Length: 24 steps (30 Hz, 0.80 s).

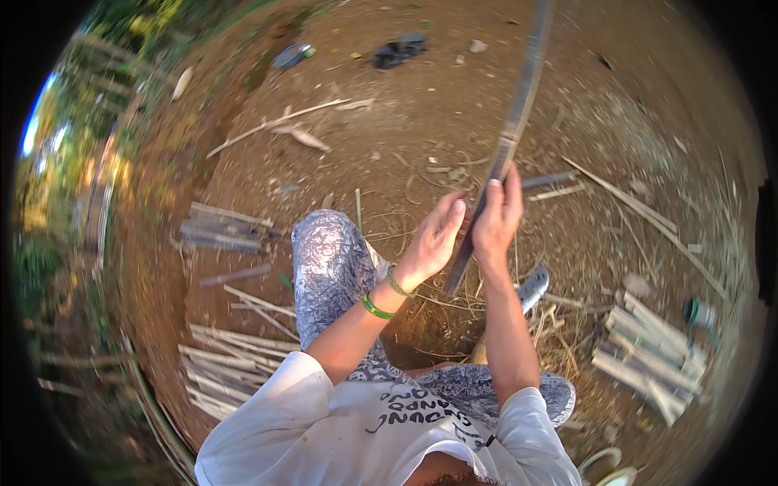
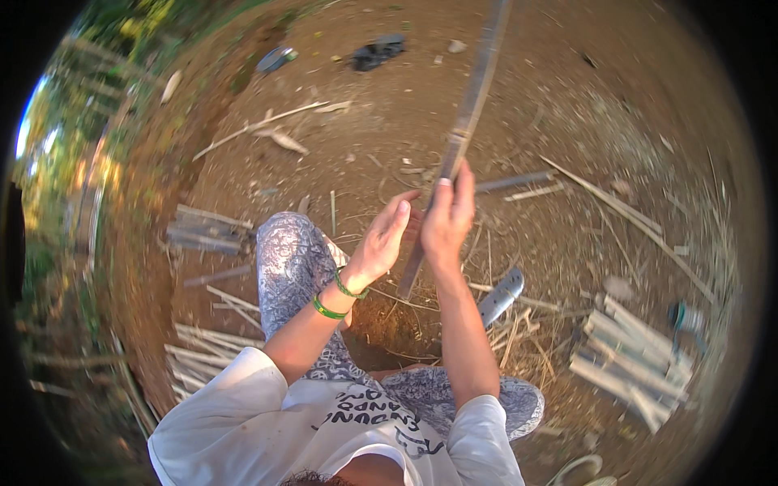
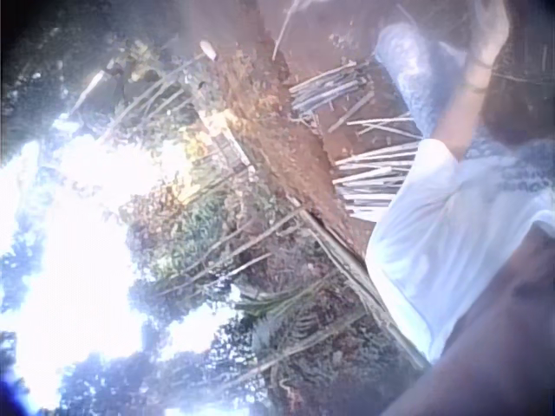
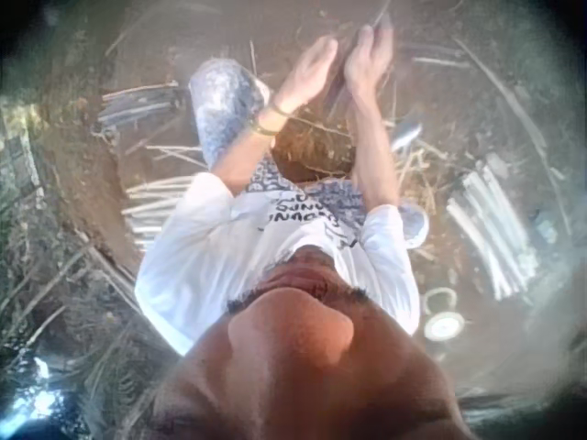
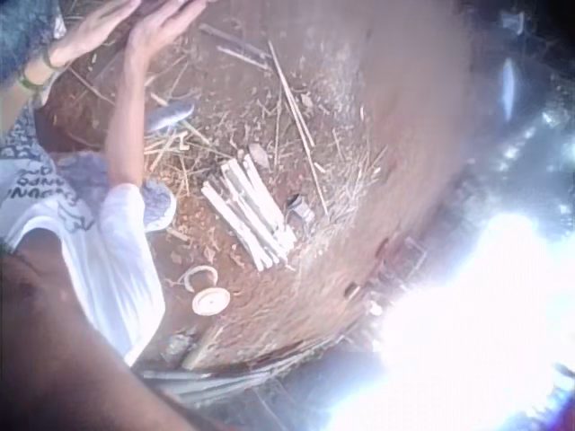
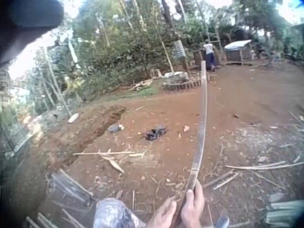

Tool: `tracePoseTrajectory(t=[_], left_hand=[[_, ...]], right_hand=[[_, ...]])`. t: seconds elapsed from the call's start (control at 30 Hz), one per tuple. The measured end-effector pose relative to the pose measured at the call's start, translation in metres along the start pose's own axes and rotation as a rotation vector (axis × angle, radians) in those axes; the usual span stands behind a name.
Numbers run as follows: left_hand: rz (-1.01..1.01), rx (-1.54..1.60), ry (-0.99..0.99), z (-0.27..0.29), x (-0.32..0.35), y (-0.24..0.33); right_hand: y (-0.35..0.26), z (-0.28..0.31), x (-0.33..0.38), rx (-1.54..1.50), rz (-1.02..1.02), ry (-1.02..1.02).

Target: The person sits on the ground and uses a large knife to sharpen the ends of long bamboo strips. They pick up individual strips, hold them against their leg, and scrape the blade to create a point, then place the finished pieces into a pile.

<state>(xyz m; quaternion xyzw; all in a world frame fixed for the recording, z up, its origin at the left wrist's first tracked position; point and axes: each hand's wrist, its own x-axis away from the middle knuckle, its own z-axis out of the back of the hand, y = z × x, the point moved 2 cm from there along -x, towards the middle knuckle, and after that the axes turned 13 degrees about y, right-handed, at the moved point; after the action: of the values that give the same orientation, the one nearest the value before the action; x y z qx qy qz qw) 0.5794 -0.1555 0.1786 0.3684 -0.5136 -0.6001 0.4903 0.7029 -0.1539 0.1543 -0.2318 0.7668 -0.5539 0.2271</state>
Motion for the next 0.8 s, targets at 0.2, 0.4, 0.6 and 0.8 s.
tracePoseTrajectory(t=[0.2, 0.4, 0.6, 0.8], left_hand=[[0.050, 0.363, 0.636, 0.093, 0.018, 0.040], [-0.022, 0.284, 1.145, 0.302, 0.021, -0.011], [0.149, -0.540, 1.598, 0.509, 0.053, -0.231], [0.430, -0.775, 1.720, 0.641, 0.033, -0.373]], right_hand=[[-0.030, -0.131, 0.051, -0.118, -0.127, -0.677], [0.088, -0.173, 0.075, 0.257, -0.120, -0.880], [0.286, -0.084, 0.202, 1.411, -0.207, -1.191], [0.330, -0.068, 0.255, 1.712, -0.002, -1.162]])
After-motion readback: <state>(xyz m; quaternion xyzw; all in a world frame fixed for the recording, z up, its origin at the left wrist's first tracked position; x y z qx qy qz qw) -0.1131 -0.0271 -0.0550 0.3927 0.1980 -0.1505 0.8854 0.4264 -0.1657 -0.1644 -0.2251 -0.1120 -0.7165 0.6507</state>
